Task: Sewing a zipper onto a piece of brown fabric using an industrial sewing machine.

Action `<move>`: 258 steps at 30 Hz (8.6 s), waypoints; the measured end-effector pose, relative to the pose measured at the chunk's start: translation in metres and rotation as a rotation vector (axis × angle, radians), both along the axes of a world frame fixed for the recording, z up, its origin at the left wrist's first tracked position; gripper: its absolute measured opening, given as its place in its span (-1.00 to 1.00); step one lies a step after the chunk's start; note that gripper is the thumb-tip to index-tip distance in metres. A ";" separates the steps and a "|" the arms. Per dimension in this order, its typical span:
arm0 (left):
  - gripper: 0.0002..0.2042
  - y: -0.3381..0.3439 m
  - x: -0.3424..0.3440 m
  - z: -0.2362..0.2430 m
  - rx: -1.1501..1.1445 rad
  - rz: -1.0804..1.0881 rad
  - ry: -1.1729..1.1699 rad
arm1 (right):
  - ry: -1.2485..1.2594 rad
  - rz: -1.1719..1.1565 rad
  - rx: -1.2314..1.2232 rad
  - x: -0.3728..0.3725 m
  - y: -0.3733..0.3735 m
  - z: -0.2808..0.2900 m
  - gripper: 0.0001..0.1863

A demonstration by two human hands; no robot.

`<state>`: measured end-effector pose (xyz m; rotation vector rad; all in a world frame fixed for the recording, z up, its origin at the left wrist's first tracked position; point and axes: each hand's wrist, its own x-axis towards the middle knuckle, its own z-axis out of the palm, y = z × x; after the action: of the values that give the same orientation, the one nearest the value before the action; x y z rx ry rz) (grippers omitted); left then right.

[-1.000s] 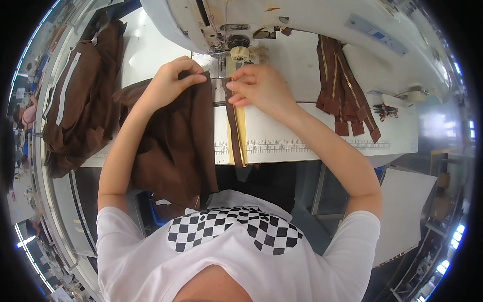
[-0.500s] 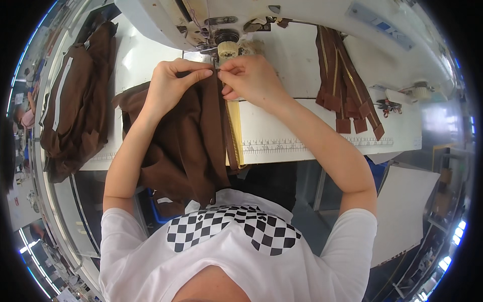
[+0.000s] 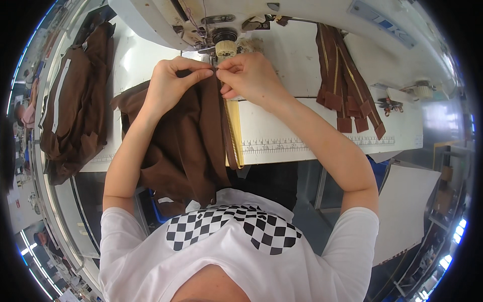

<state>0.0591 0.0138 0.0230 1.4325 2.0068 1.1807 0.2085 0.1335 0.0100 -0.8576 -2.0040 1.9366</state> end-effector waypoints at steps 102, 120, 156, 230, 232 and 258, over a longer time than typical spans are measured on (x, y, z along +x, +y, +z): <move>-0.86 -0.038 0.008 -0.002 0.303 -0.486 0.475 | 0.504 0.603 1.602 0.043 -0.020 -0.004 -0.81; -0.90 0.001 -0.034 -0.003 0.234 -0.481 0.624 | 0.465 0.456 1.566 0.015 -0.001 -0.006 -0.92; -0.73 -0.009 -0.060 -0.008 0.287 -0.252 0.701 | 0.263 0.164 0.456 0.030 -0.011 -0.004 -0.77; -0.85 -0.003 -0.004 0.012 -0.056 -0.089 0.324 | 0.361 0.367 1.620 0.020 0.003 -0.020 -0.70; -0.85 -0.003 0.001 0.012 -0.084 -0.014 0.257 | 0.364 0.335 1.658 0.019 -0.002 -0.023 -0.71; -0.67 -0.012 -0.003 -0.001 0.149 -0.128 0.596 | 0.364 0.318 1.529 0.018 -0.014 -0.020 -0.74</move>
<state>0.0560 0.0018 0.0218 2.1514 2.1767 0.9345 0.2265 0.1194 -0.0098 0.2098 -2.5273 0.1461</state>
